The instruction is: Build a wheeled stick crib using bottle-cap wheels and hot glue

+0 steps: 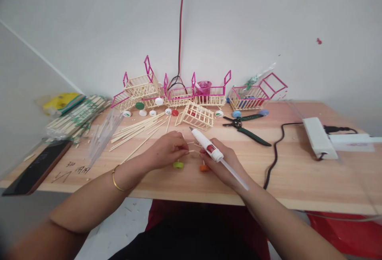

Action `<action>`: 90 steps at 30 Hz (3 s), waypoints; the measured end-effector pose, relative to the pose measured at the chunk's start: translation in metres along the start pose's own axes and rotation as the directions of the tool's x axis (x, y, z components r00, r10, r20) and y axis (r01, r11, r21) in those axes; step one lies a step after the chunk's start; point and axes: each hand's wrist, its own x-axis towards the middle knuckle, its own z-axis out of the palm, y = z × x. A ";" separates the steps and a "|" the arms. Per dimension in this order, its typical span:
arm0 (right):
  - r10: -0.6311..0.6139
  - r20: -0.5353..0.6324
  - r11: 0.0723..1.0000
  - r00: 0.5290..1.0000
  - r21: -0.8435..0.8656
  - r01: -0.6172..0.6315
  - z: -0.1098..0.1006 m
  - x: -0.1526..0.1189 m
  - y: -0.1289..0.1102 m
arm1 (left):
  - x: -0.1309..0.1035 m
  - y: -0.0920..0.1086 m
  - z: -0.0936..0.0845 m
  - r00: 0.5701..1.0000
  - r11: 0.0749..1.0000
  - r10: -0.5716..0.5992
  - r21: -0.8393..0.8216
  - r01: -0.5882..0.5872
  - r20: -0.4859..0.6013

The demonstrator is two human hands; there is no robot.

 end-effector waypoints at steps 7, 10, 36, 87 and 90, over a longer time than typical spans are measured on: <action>0.003 0.017 1.000 1.000 0.028 -0.003 0.000 0.000 -0.001 | 0.000 0.000 0.000 1.000 1.000 -0.001 -0.005 0.001 0.000; 0.007 0.015 1.000 1.000 0.028 -0.007 0.000 0.000 -0.001 | 0.000 0.000 0.001 1.000 1.000 0.004 -0.009 -0.004 0.000; -0.036 0.049 0.999 0.998 -0.007 0.037 0.000 0.001 0.001 | 0.001 -0.001 0.002 1.000 1.000 -0.007 -0.009 0.007 0.015; 0.141 -0.011 0.974 0.990 -0.177 -0.141 -0.047 -0.019 -0.006 | 0.003 -0.009 0.010 0.967 0.969 -0.169 -0.213 0.128 -0.192; 0.100 0.012 0.977 0.995 -0.188 -0.096 -0.044 -0.021 -0.005 | 0.004 -0.010 0.012 0.963 0.965 -0.184 -0.223 0.139 -0.197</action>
